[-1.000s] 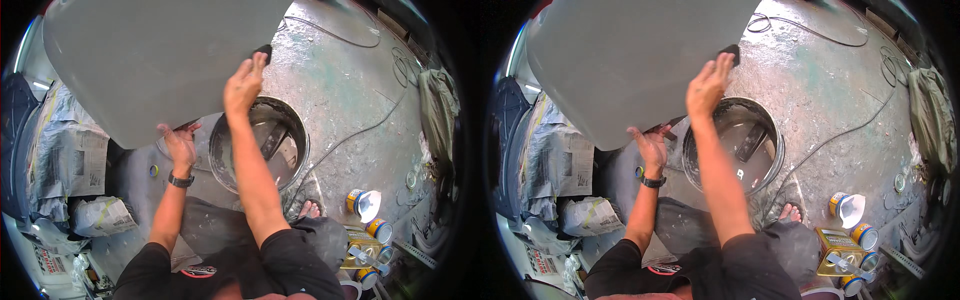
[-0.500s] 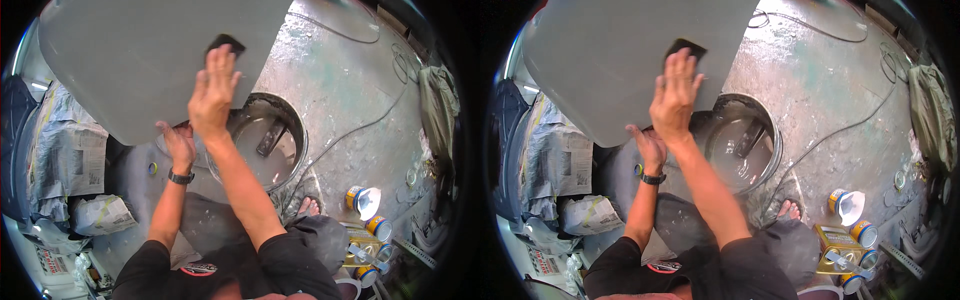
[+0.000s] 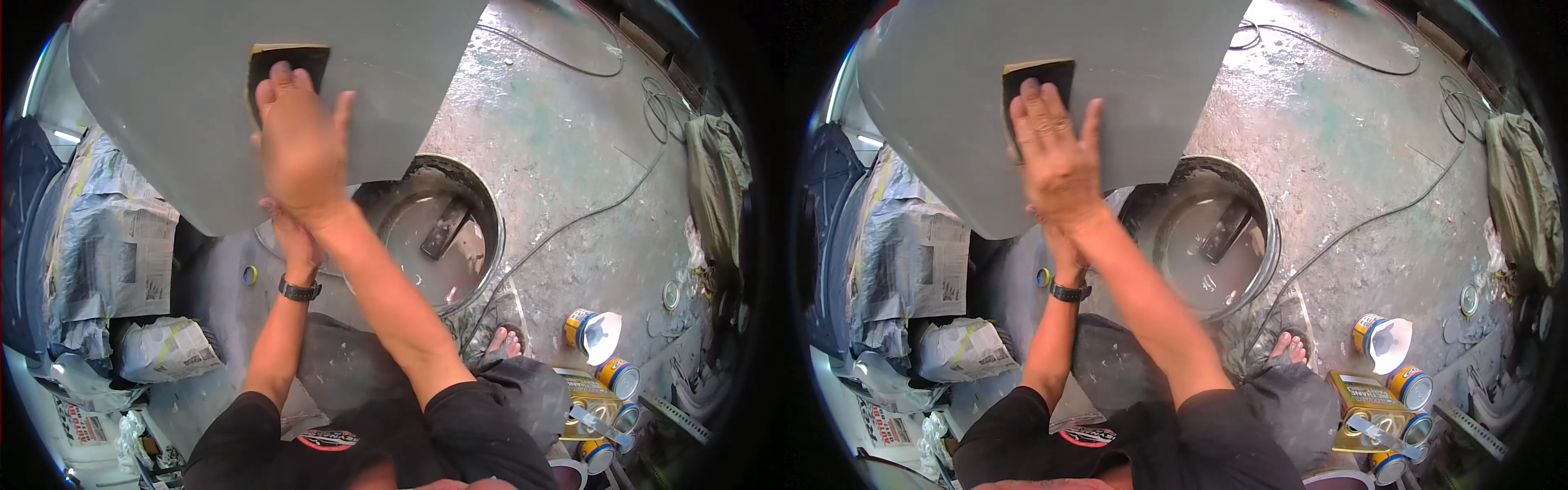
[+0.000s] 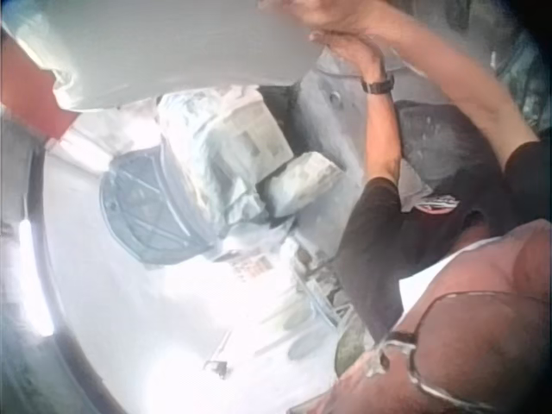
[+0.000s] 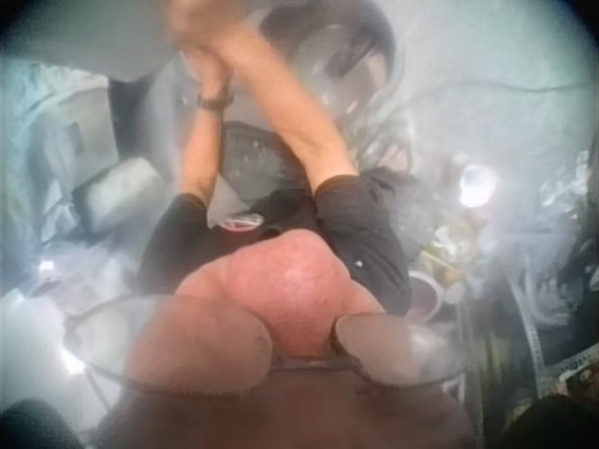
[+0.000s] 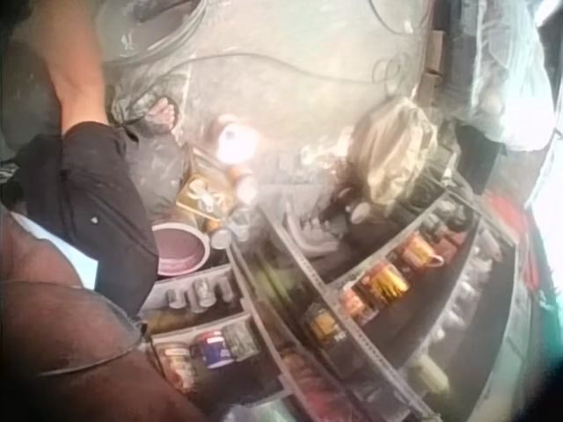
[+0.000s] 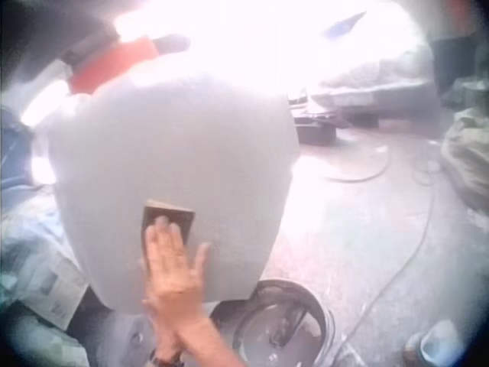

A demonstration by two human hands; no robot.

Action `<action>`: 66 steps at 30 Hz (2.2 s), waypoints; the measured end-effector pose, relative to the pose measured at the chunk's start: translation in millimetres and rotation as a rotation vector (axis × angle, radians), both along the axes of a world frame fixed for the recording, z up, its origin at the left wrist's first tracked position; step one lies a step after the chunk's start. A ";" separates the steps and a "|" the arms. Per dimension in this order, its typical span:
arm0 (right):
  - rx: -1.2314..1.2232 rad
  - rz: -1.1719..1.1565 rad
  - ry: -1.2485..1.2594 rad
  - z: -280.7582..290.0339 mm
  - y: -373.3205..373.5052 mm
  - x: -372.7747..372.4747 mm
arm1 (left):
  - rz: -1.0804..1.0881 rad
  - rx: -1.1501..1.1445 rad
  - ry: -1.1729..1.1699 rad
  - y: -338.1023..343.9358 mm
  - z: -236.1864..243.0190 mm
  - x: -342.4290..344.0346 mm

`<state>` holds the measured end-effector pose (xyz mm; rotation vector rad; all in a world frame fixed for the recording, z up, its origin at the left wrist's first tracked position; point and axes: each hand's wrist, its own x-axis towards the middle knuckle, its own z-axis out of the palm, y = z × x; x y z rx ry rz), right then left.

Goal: The person sands a light gray automotive body part using a sanding block, dipping the block into a bucket of water and wiping the surface with their hands.

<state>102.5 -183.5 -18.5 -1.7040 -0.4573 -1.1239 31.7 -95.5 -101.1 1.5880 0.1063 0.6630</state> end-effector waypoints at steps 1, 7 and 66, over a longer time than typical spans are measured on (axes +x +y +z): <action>-0.036 -0.079 -0.013 -11.7 -10.5 7.8 | -0.022 -0.042 0.000 -1.4 -1.4 2.4; 0.432 -0.092 0.242 -31.6 -19.4 27.1 | -0.216 -0.196 0.032 15.8 -5.7 15.2; -0.216 0.023 -0.001 -23.9 18.6 -38.5 | -0.043 0.426 0.225 6.3 6.5 -5.6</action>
